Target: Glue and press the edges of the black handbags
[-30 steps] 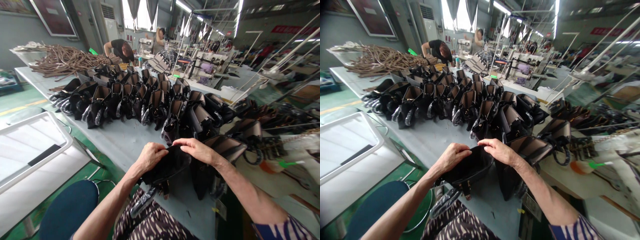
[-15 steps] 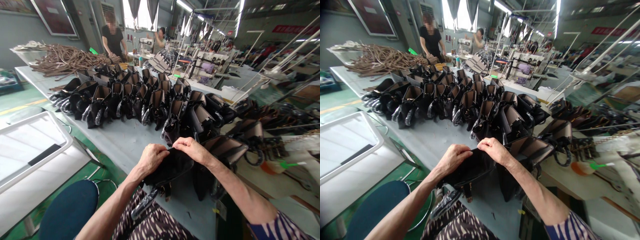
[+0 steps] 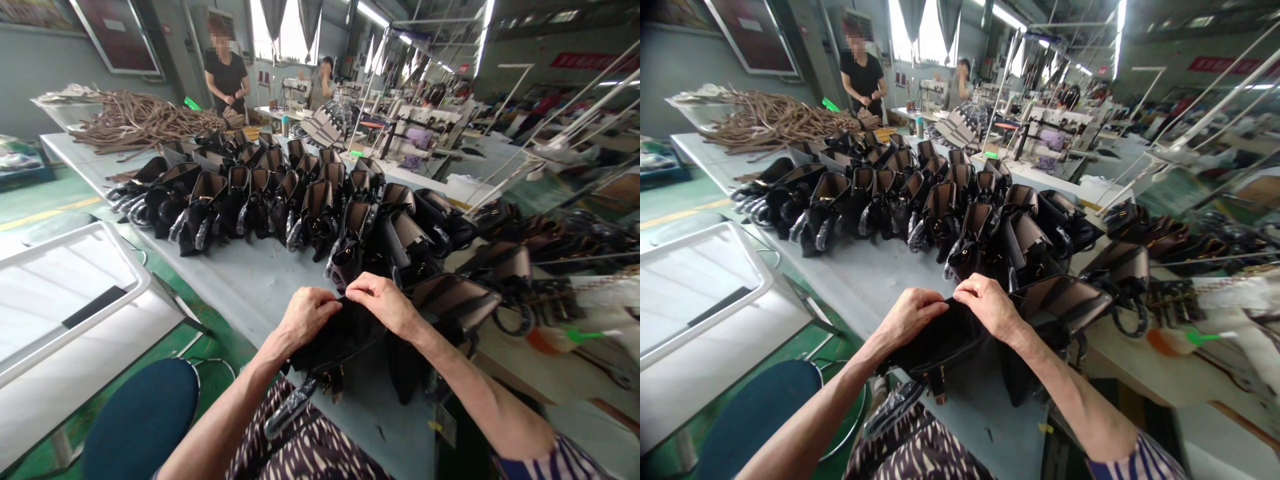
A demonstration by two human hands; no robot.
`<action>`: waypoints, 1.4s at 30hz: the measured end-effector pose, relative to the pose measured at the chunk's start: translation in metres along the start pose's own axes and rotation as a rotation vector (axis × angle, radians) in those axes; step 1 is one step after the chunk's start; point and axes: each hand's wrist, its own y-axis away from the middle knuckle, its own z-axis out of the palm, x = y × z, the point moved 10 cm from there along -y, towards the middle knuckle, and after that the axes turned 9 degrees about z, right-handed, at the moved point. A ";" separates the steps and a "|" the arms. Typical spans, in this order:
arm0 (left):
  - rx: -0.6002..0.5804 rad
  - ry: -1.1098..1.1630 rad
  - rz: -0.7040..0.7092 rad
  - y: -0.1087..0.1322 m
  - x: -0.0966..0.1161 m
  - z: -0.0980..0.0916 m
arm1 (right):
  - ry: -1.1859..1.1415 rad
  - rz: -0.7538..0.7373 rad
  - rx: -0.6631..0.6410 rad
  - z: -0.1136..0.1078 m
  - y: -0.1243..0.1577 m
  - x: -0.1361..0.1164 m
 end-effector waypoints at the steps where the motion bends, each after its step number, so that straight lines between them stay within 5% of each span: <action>1: 0.003 0.003 0.005 0.000 0.000 0.000 | 0.002 -0.008 -0.006 0.002 -0.002 0.000; 9: 0.000 0.037 -0.025 0.002 -0.001 -0.001 | 0.030 0.007 -0.053 -0.005 -0.001 0.006; 20: 0.012 0.033 -0.034 0.002 0.000 -0.001 | 0.127 0.008 0.116 -0.012 0.003 -0.003; 31: 0.026 0.048 -0.042 0.002 -0.004 0.000 | 0.227 0.011 0.092 -0.023 0.003 -0.001; 42: 0.022 0.040 -0.051 0.002 -0.003 -0.002 | 0.324 -0.098 0.075 -0.009 0.003 -0.022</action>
